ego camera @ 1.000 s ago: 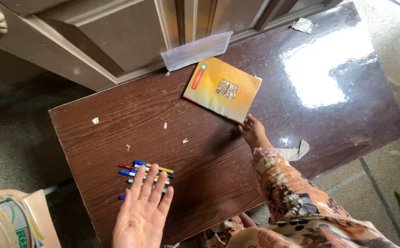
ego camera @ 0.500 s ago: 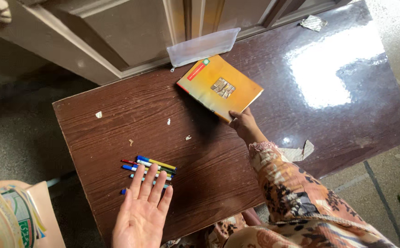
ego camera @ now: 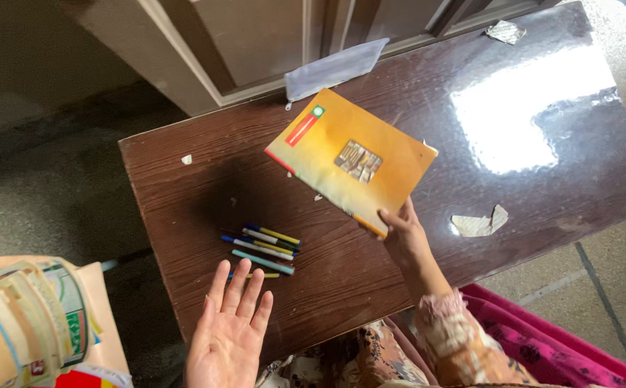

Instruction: The person organizes books and pens on a wooden table, placing them into a plastic bag and a container. They then wipe the table surface with a crumpled paper and a cloth to remove dust and debris.

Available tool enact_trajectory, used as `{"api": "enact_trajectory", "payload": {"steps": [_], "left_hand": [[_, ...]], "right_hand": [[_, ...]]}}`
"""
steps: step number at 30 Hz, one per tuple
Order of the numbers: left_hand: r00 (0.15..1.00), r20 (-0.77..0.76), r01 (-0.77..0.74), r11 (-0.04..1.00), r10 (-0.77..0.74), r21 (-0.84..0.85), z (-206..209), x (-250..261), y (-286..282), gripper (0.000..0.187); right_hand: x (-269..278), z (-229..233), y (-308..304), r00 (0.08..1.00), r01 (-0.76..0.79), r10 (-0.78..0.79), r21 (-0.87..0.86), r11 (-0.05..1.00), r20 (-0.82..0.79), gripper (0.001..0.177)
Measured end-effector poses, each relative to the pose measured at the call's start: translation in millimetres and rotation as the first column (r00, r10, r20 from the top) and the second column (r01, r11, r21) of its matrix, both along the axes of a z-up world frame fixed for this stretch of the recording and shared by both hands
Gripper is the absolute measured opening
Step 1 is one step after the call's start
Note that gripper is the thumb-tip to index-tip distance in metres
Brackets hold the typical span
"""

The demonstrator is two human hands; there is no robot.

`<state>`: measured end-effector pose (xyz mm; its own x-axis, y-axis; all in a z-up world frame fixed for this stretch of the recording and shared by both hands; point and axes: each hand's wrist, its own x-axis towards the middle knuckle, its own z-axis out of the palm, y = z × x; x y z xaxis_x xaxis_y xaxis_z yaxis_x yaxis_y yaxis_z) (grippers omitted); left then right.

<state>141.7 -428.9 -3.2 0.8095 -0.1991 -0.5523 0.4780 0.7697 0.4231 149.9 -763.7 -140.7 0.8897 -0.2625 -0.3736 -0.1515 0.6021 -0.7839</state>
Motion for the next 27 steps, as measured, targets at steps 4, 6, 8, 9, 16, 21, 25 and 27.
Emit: {"api": "enact_trajectory", "payload": {"steps": [4,6,8,9,16,21,25,27], "left_hand": [[1.000,0.022,0.006,1.000,-0.006,0.014,-4,-13,34,0.059],[0.999,0.035,0.004,0.998,-0.006,0.067,-5,-18,52,0.059],[0.999,0.011,0.041,0.971,-0.045,0.237,-2,-22,71,0.060],[0.998,-0.003,0.060,0.946,-0.062,0.319,1,-23,80,0.061],[0.992,0.086,0.035,0.853,-0.094,0.520,13,-28,139,0.070],[0.992,0.019,0.106,0.899,-0.126,0.425,5,-46,187,0.069],[0.946,0.059,0.181,0.671,-0.318,0.719,-3,-66,216,0.058],[0.966,0.127,0.064,0.686,-0.224,0.725,-3,-73,230,0.062]], "right_hand": [[-29,21,43,0.996,0.028,-0.027,0.012,1.000,-0.084,0.073],[-41,34,63,0.996,0.028,-0.028,-0.003,1.000,-0.089,0.073],[-51,45,80,0.995,0.004,-0.008,-0.037,0.999,-0.095,0.077],[-54,51,89,0.995,-0.007,0.002,-0.054,0.999,-0.099,0.078],[-76,82,128,0.983,-0.160,0.162,0.038,0.986,-0.087,0.086],[-81,92,152,0.946,-0.315,0.315,0.006,0.949,-0.079,0.086],[-72,102,187,0.904,-0.414,0.407,-0.026,0.910,-0.132,0.089],[-70,107,207,0.870,-0.454,0.384,-0.197,0.869,-0.310,0.093]]}}
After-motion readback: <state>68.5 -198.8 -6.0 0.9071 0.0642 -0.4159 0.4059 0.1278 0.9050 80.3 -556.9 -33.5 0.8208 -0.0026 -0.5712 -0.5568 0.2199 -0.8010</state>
